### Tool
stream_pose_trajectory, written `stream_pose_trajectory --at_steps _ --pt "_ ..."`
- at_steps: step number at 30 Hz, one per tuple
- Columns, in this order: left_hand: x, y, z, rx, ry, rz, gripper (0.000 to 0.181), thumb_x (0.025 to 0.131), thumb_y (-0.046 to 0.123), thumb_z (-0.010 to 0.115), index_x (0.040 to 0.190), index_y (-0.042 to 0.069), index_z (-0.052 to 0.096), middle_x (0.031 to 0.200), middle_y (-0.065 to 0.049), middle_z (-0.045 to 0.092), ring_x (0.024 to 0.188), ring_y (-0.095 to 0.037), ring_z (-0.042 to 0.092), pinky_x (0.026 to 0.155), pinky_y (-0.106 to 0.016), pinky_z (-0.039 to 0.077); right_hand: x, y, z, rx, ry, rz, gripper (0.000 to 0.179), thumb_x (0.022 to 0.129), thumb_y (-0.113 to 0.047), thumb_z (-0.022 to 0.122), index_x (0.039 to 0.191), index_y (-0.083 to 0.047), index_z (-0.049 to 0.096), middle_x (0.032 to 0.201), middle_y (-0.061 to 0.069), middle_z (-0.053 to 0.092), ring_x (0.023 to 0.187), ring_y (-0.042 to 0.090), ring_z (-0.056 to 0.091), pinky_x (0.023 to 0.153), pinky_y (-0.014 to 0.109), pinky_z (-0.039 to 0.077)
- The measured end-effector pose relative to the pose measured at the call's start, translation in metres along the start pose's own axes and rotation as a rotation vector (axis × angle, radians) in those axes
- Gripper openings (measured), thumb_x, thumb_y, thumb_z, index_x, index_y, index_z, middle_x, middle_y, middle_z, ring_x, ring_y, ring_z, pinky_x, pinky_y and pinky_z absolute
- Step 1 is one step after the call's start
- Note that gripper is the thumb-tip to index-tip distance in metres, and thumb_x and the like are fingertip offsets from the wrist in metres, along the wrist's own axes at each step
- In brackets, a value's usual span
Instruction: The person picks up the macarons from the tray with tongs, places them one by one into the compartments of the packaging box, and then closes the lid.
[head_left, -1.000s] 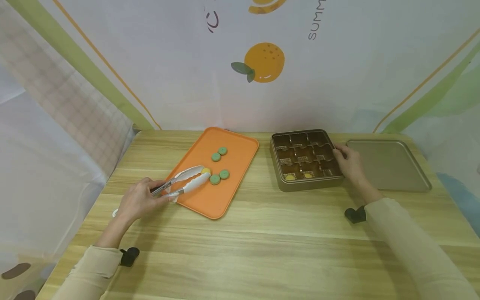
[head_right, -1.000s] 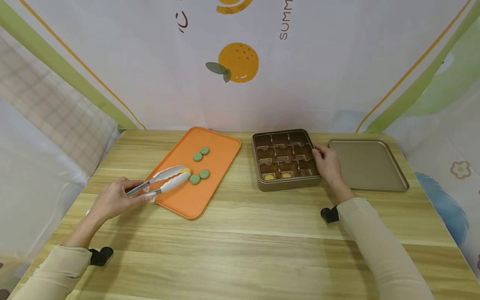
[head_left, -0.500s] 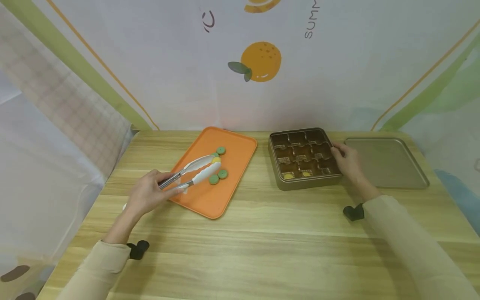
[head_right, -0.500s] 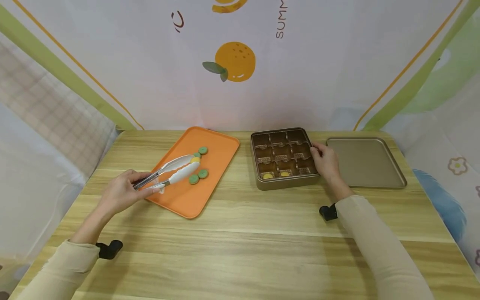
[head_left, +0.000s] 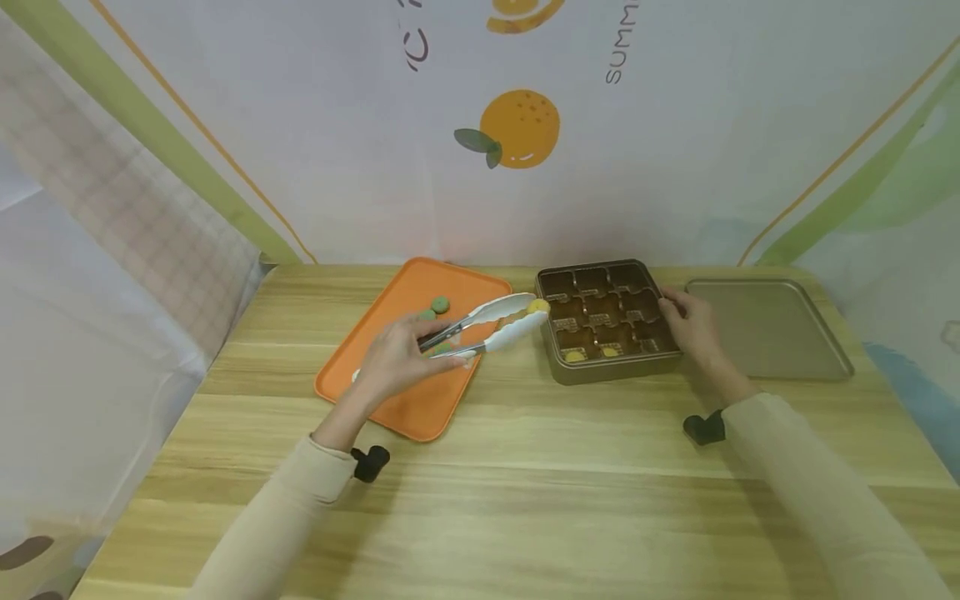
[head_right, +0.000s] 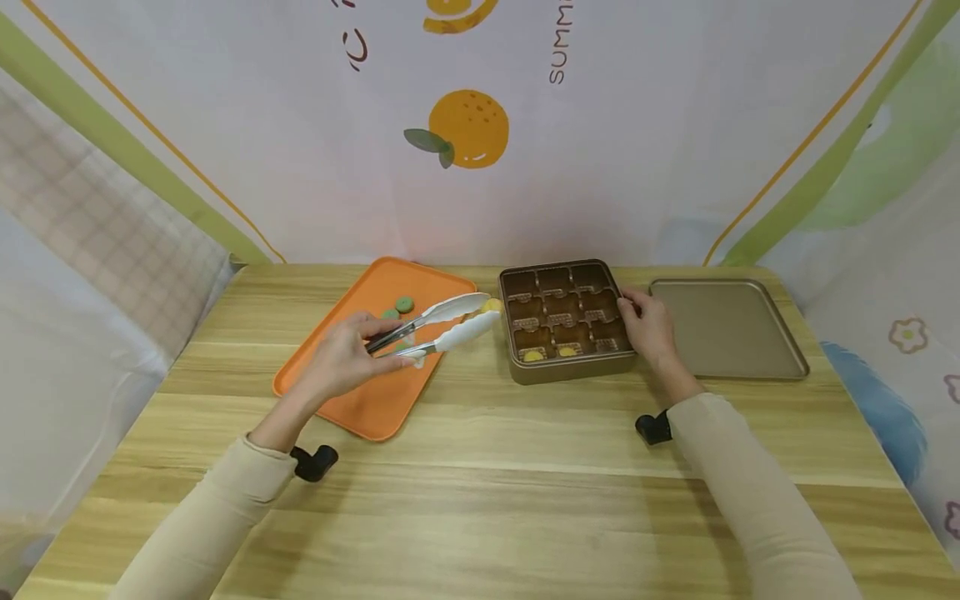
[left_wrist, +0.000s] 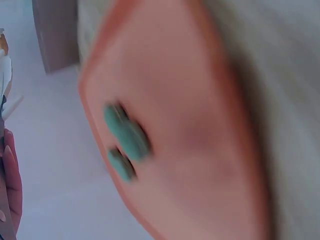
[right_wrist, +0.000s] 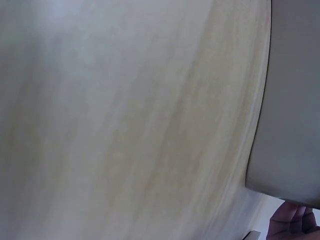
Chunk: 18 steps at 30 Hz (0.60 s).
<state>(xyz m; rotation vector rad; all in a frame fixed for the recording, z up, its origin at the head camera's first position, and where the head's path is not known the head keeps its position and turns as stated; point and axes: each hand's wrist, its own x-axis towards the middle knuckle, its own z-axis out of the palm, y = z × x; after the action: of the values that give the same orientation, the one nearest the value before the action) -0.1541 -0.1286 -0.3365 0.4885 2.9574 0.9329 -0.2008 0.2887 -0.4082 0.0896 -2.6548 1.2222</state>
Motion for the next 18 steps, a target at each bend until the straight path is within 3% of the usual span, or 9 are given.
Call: stream_pose_trajectory --at_steps 3,7,11,15,18 --pt "0.012 0.016 0.013 -0.013 -0.016 0.024 0.053 0.073 0.044 0.078 0.12 0.021 0.066 0.107 -0.007 0.06 0.09 -0.022 0.053 0.064 -0.029 0.037 0.0 0.0 0.001 -0.007 0.011 -0.008 0.04 0.101 -0.017 0.042 0.129 0.011 0.048 0.124 0.034 0.052 0.109 0.049 0.051 0.089 0.057 0.043" --pt "0.026 0.034 0.029 -0.042 -0.042 0.049 0.054 0.073 0.042 0.078 0.121 0.02 0.066 0.092 -0.003 0.056 0.068 -0.02 0.041 0.053 -0.027 0.03 0.0 0.001 0.003 -0.007 0.021 -0.013 0.039 0.101 -0.016 0.042 0.128 0.011 0.049 0.122 0.034 0.053 0.106 0.048 0.053 0.086 0.056 0.044" --pt "0.038 0.05 0.045 -0.032 -0.072 0.073 0.057 0.073 0.043 0.078 0.123 0.019 0.064 0.092 -0.001 0.058 0.057 -0.015 0.034 0.048 -0.024 0.025 0.002 0.002 0.004 0.006 0.032 -0.011 0.038 0.101 -0.014 0.042 0.127 0.011 0.05 0.123 0.033 0.053 0.107 0.048 0.053 0.087 0.056 0.044" --pt "0.048 0.065 0.058 0.016 -0.107 0.095 0.061 0.073 0.048 0.077 0.125 0.019 0.063 0.095 -0.002 0.06 0.056 -0.013 0.032 0.047 -0.024 0.025 0.002 0.004 0.004 0.004 0.043 -0.005 0.037 0.101 -0.014 0.042 0.127 0.011 0.051 0.124 0.033 0.052 0.109 0.049 0.053 0.089 0.057 0.044" --pt "0.055 0.076 0.067 0.048 -0.128 0.095 0.062 0.072 0.05 0.076 0.125 0.02 0.063 0.111 -0.002 0.061 0.061 -0.011 0.036 0.048 -0.023 0.028 0.002 0.005 0.003 -0.006 0.043 0.005 0.038 0.101 -0.015 0.042 0.127 0.011 0.051 0.124 0.033 0.052 0.11 0.05 0.052 0.089 0.057 0.044"
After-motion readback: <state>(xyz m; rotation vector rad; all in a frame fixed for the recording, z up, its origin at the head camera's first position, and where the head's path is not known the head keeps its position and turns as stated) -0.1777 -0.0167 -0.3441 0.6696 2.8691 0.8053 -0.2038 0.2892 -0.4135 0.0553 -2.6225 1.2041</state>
